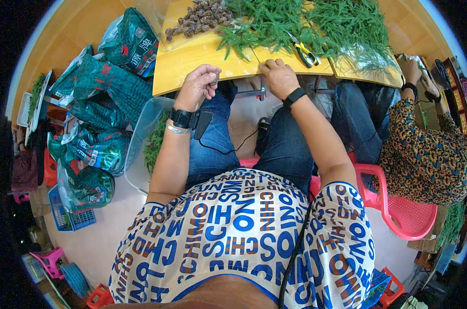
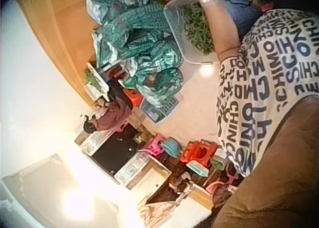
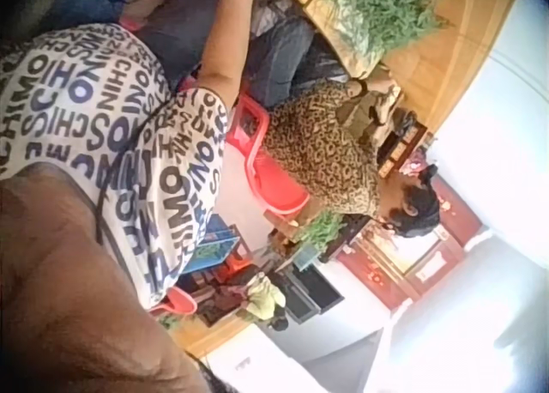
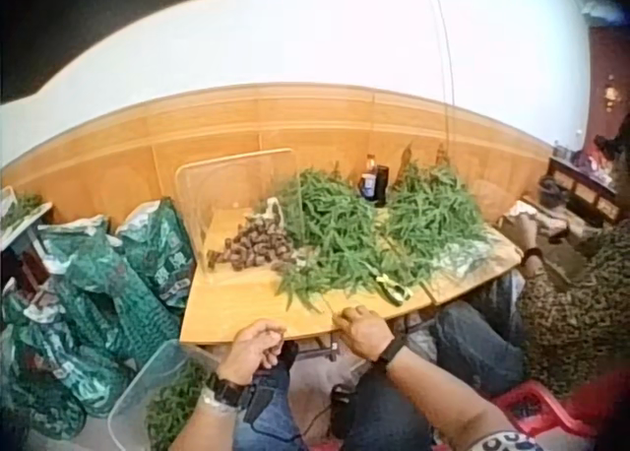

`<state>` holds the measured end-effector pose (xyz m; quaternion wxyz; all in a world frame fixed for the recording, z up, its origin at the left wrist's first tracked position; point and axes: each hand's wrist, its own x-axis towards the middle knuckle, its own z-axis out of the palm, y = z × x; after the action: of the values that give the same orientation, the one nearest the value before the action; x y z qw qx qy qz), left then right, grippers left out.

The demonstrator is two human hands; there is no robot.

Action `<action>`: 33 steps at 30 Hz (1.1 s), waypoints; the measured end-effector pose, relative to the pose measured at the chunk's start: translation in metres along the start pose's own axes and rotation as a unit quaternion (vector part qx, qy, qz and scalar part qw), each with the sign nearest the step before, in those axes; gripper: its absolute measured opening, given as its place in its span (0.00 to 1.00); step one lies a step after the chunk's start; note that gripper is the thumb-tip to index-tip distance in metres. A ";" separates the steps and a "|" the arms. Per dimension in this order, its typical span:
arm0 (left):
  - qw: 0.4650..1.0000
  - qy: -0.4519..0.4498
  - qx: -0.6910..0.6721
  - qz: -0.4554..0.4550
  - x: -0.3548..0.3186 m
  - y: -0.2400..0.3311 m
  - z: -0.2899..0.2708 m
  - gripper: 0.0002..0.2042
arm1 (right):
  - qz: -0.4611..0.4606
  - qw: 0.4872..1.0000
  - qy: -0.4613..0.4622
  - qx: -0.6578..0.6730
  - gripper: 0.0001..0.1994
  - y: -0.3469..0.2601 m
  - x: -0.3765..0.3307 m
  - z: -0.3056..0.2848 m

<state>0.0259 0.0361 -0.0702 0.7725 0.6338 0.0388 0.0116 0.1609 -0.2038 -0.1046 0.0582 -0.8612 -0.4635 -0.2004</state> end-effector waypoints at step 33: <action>0.997 -0.013 -0.074 -0.024 0.005 -0.017 0.010 0.11 | 0.130 0.973 0.161 0.106 0.09 0.041 -0.002 -0.006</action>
<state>0.0312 0.0235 -0.0854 0.8175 0.5742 0.0431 -0.0123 0.1921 -0.2305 -0.0966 0.2482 -0.8594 -0.3510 -0.2767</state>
